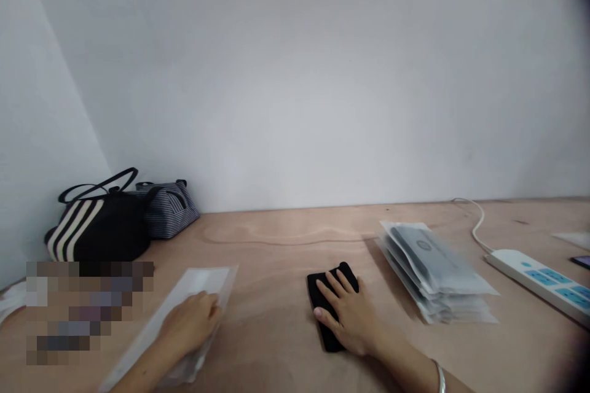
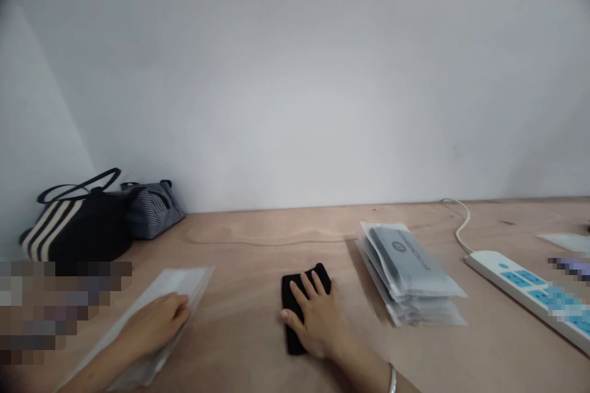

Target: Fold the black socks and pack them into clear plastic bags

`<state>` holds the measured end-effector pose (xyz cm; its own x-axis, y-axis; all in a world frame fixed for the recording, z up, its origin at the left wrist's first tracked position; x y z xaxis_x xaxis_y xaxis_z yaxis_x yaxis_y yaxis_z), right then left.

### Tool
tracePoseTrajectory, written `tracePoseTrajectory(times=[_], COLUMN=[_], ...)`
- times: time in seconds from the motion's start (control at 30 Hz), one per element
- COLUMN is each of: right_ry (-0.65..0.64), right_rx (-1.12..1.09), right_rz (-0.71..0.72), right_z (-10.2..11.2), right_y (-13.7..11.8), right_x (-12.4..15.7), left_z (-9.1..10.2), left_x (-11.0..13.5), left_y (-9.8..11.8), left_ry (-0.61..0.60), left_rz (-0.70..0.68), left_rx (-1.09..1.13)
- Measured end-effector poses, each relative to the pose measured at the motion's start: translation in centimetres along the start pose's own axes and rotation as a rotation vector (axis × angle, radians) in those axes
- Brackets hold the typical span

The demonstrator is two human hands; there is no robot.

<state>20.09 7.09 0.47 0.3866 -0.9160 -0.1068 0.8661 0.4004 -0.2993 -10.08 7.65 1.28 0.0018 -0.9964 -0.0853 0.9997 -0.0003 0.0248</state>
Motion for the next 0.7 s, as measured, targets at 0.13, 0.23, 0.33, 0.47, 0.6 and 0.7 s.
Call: tracePoseTrajectory(times=[0.13,0.23,0.33,0.47,0.6,0.7], right_ry=[-0.042,-0.114,-0.085,0.16,0.308,0.286], right_rx=[-0.098,-0.118,-0.064,0.005,-0.005,-0.037], right_rz=[-0.057,0.092,0.161,0.176,0.16,0.05], right_z=[0.3,0.9,1.3,2.2,1.4,-0.3], right_y=[0.4,0.9,1.2,-1.3,-4.7,-5.1], right_x=[0.3,1.0,1.5,1.7,1.9,1.7], left_z=[-0.7,-1.3,-1.7,-2.1,-2.3,-2.4], left_x=[-1.0,-1.6,-1.6,-1.0,-1.0,-1.2], left_y=[7.3,12.1,14.7,15.2,14.6,14.5], left_ry=[0.047,0.108,0.168,0.218,0.227,0.224], left_rz=[-0.156,-0.223,-0.247,-0.249,-0.243,-0.252], left_rx=[0.103,0.163,0.208,0.257,0.293,0.307])
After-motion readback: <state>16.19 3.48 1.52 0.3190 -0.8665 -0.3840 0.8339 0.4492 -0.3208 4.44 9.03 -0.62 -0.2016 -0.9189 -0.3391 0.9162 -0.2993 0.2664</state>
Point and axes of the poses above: each hand's wrist, its own x-axis away from the middle knuckle, its own z-axis out of the back of the hand, y = z × x, the point moved 5 cm from there along -x, towards the middle knuckle, and after that the axes turned 6 degrees about y, right-handed, at the moved point
